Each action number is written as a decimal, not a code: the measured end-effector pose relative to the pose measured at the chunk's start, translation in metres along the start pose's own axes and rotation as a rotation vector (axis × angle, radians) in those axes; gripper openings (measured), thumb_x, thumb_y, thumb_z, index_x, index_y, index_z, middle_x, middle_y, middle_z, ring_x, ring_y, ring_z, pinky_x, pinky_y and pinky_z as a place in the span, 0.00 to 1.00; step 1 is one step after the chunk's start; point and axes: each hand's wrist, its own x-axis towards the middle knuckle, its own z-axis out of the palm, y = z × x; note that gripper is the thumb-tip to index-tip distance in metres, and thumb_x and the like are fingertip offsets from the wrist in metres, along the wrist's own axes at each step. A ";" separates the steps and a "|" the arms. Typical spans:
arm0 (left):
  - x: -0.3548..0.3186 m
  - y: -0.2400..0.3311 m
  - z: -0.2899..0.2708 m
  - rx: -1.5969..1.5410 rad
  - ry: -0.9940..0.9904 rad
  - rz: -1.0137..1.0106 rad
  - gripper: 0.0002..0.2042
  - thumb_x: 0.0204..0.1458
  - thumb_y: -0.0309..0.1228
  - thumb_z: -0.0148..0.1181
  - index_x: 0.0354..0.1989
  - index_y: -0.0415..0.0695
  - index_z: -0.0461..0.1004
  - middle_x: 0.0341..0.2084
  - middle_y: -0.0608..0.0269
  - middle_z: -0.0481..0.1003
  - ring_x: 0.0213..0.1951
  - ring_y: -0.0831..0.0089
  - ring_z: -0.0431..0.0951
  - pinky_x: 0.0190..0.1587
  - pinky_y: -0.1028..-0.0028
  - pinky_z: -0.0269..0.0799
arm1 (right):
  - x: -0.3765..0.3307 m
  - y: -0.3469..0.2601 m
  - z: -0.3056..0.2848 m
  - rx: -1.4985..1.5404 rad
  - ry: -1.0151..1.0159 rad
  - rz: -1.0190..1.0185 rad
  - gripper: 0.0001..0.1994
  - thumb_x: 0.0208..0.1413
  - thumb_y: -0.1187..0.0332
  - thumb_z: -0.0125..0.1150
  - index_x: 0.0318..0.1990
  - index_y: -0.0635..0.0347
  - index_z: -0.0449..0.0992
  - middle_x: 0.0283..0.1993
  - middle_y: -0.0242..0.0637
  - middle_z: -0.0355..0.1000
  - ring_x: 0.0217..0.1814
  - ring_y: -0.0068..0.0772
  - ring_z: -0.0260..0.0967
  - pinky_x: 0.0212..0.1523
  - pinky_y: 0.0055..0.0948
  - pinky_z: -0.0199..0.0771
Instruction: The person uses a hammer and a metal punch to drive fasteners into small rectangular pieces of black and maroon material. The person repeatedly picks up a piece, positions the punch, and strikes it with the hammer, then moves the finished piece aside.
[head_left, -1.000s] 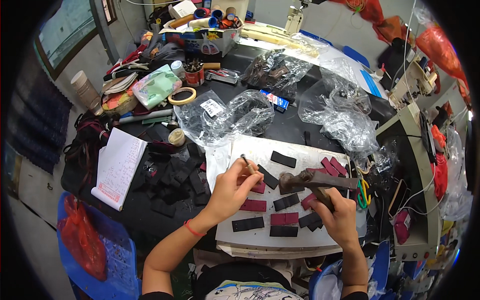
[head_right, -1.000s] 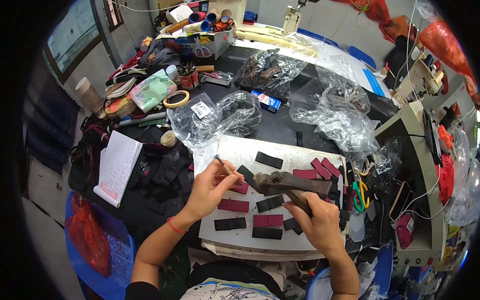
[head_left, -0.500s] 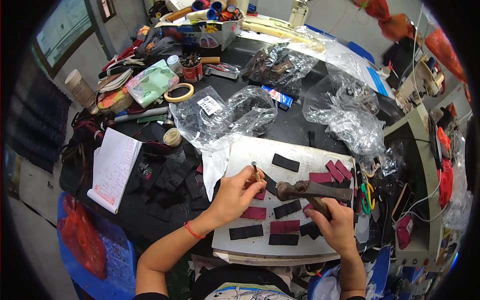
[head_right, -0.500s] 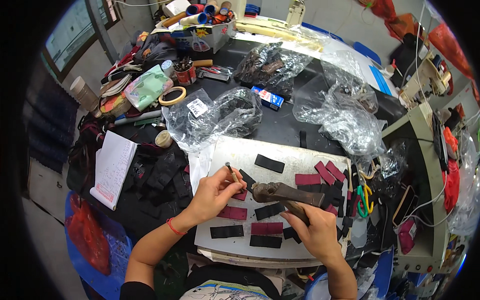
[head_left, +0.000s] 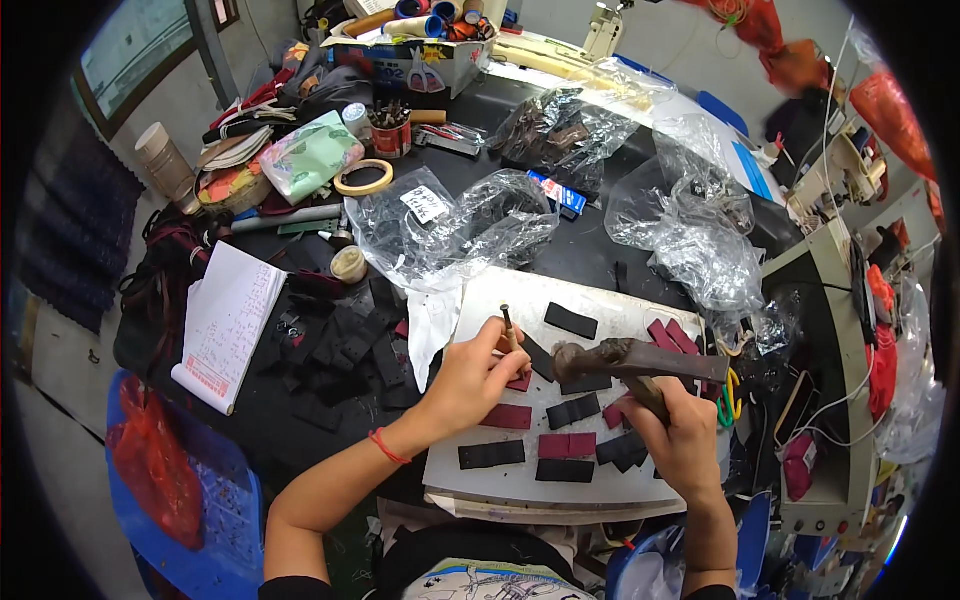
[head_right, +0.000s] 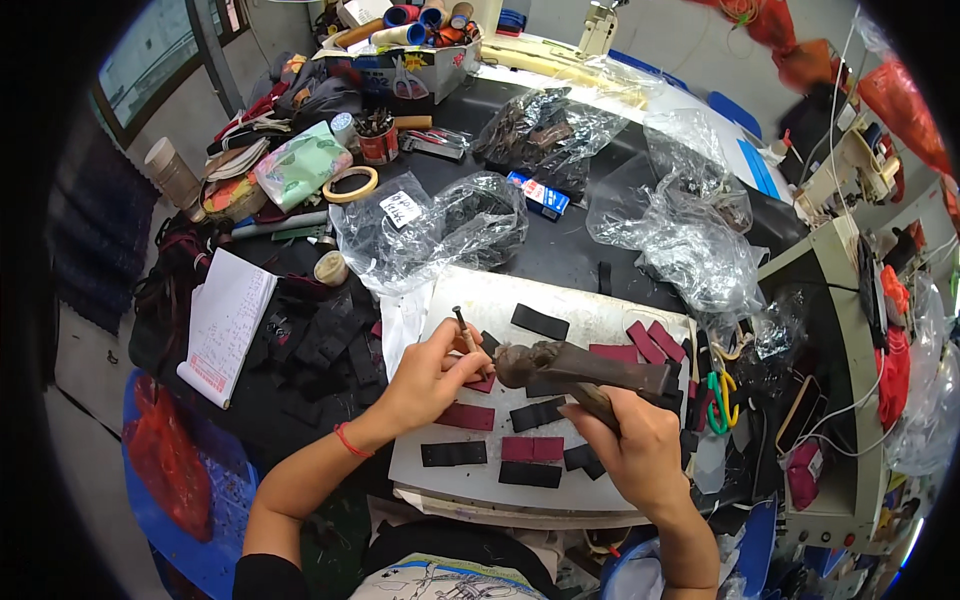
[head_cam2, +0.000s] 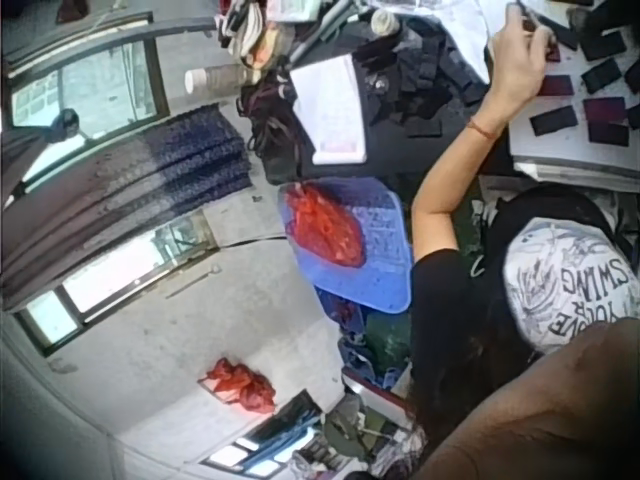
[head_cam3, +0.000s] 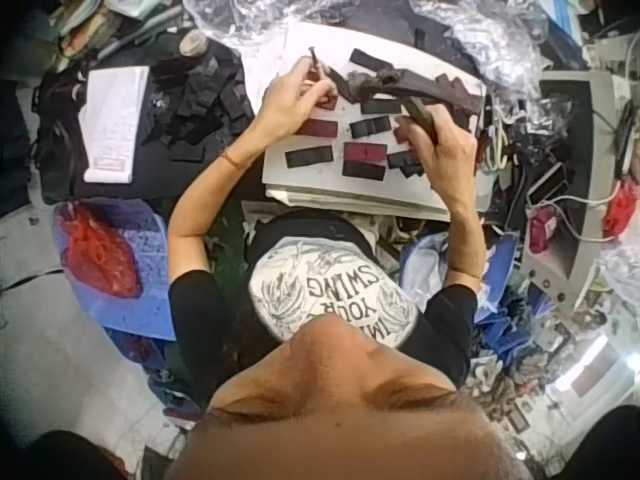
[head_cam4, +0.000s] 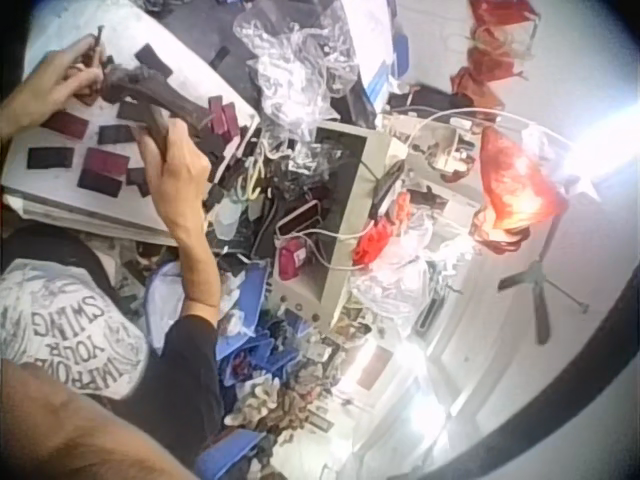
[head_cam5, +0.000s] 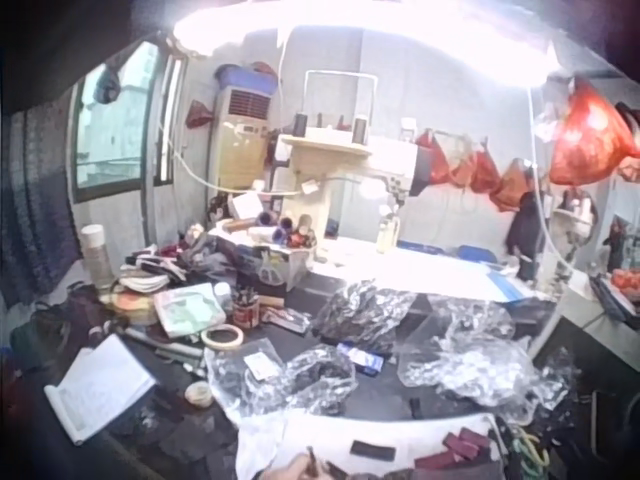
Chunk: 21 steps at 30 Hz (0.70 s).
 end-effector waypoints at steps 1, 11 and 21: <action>0.001 0.001 -0.004 -0.077 -0.040 -0.056 0.08 0.59 0.25 0.53 0.40 0.33 0.66 0.34 0.56 0.77 0.39 0.71 0.81 0.41 0.75 0.78 | -0.002 0.001 0.000 -0.010 -0.002 -0.002 0.11 0.48 0.69 0.69 0.38 0.62 0.76 0.27 0.41 0.76 0.24 0.41 0.74 0.25 0.31 0.71; -0.007 0.007 -0.008 0.175 -0.161 0.216 0.05 0.58 0.21 0.52 0.40 0.34 0.67 0.33 0.56 0.78 0.37 0.70 0.81 0.41 0.74 0.76 | -0.005 0.003 -0.009 -0.008 0.125 0.002 0.13 0.45 0.71 0.70 0.39 0.63 0.77 0.30 0.44 0.77 0.27 0.40 0.74 0.31 0.31 0.72; 0.001 0.013 -0.002 0.349 -0.095 0.165 0.09 0.57 0.24 0.55 0.44 0.37 0.68 0.33 0.50 0.76 0.35 0.60 0.80 0.34 0.69 0.76 | 0.022 -0.014 -0.004 -0.175 -0.061 -0.144 0.12 0.52 0.63 0.67 0.32 0.60 0.71 0.23 0.38 0.70 0.20 0.40 0.69 0.19 0.32 0.65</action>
